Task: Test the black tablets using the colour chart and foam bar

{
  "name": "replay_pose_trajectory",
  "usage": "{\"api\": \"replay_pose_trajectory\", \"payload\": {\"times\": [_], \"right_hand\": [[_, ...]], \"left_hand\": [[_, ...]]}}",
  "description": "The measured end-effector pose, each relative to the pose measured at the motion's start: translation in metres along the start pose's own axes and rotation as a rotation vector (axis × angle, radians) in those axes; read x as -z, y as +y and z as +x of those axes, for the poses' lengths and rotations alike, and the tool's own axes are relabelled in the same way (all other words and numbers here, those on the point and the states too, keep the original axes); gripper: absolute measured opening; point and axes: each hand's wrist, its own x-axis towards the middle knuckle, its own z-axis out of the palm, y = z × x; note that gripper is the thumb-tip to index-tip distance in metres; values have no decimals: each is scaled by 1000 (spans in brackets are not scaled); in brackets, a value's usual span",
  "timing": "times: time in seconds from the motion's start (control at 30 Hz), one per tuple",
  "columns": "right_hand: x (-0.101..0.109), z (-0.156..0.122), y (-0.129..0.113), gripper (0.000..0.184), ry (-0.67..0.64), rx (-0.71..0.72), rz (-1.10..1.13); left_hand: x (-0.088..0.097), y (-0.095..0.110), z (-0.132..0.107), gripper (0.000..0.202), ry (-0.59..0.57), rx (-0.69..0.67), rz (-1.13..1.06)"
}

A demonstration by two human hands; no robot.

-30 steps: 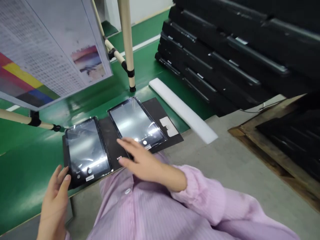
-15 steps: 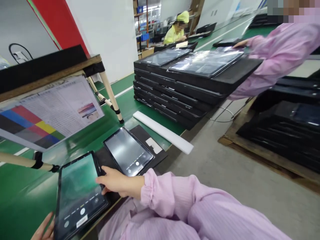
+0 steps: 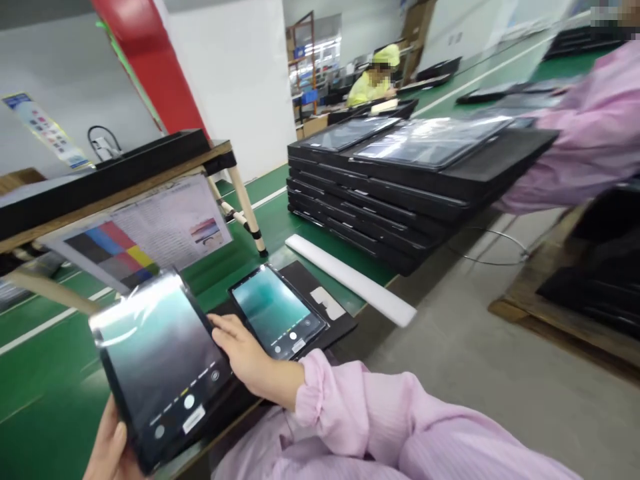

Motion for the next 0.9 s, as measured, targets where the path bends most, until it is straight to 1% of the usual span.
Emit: {"api": "replay_pose_trajectory", "payload": {"times": [0.07, 0.13, 0.2, 0.27, 0.33, 0.4, 0.43, 0.5, 0.57, 0.63, 0.7, 0.9], "right_hand": [[-8, 2, -9, 76, -88, 5, 105], [-13, 5, -18, 77, -169, -25, 213], [-15, 9, -23, 73, -204, -52, 275], [-12, 13, -25, 71, -197, -66, 276], [-7, 17, -23, 68, -174, -84, 274], [-2, 22, -20, 67, -144, -96, 270], [0, 24, -18, 67, -129, -97, 267], [3, 27, -16, 68, -108, -89, 259], [4, 28, -14, 70, -92, -70, 249], [5, 28, -13, 71, -83, -48, 241], [6, 29, -12, 71, -89, -36, 232], [7, 29, -11, 70, -160, -49, 215]], "left_hand": [[-15, 16, -9, 76, 11, -70, -126], [-30, 27, -13, 70, 45, -179, -215], [-43, 30, -12, 68, 109, -286, -277], [-51, 25, -10, 68, 163, -423, -292], [-56, 17, -9, 74, 153, -612, -193], [-58, 10, -8, 89, 110, -784, 45], [-59, 8, -8, 99, 114, -842, 192], [-61, 7, -9, 117, 192, -895, 452], [-63, 9, -10, 123, 281, -909, 605], [-66, 10, -11, 123, 322, -916, 659], [-69, 10, -11, 121, 336, -923, 683], [-72, 7, -11, 121, 364, -959, 737]]}}
